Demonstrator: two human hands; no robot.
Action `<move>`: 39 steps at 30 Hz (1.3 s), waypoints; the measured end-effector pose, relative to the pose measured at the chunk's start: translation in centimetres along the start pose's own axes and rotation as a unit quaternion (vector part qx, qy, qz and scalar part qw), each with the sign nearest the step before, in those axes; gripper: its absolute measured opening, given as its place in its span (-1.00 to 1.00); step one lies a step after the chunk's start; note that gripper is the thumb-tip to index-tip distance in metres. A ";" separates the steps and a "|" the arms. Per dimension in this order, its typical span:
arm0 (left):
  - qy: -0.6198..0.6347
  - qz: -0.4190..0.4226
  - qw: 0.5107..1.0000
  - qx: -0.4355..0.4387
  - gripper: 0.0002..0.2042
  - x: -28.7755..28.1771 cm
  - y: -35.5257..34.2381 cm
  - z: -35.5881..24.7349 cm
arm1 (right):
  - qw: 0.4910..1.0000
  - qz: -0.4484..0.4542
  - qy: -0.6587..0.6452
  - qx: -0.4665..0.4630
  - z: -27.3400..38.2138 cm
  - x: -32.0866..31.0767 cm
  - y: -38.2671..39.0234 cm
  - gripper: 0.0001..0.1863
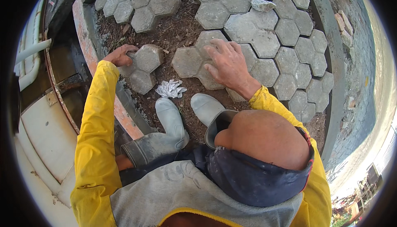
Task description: Manually fitting and laying hexagonal concrete pavers into a prepared dirt and sand base.
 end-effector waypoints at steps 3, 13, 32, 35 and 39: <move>0.148 0.029 0.988 -0.003 -0.57 -0.3 0.6 2.5 | 0.993 0.000 0.056 -0.105 2.5 2.0 -2.8 -0.16; 0.246 0.069 0.967 -0.012 -0.50 1.7 -3.0 1.3 | 0.979 0.104 0.149 -0.095 3.7 6.0 -4.7 0.27; -0.134 -0.070 0.988 0.028 -0.48 3.2 -0.5 -4.7 | 0.987 0.059 0.012 -0.147 3.8 4.6 -5.1 0.18; -0.147 -0.084 0.985 0.014 -0.47 3.3 -0.2 -4.8 | 0.982 0.063 -0.004 -0.175 4.6 3.6 -5.0 0.21; -0.165 -0.130 0.978 0.018 -0.53 3.8 0.3 -5.0 | 0.971 0.102 -0.030 -0.214 6.1 2.8 -5.6 0.25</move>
Point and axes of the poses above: each hand's wrist, its own y-axis away from the middle knuckle, its own x-axis out of the palm, z = x × y, the point moved 1 cm from there along -y, towards the middle knuckle
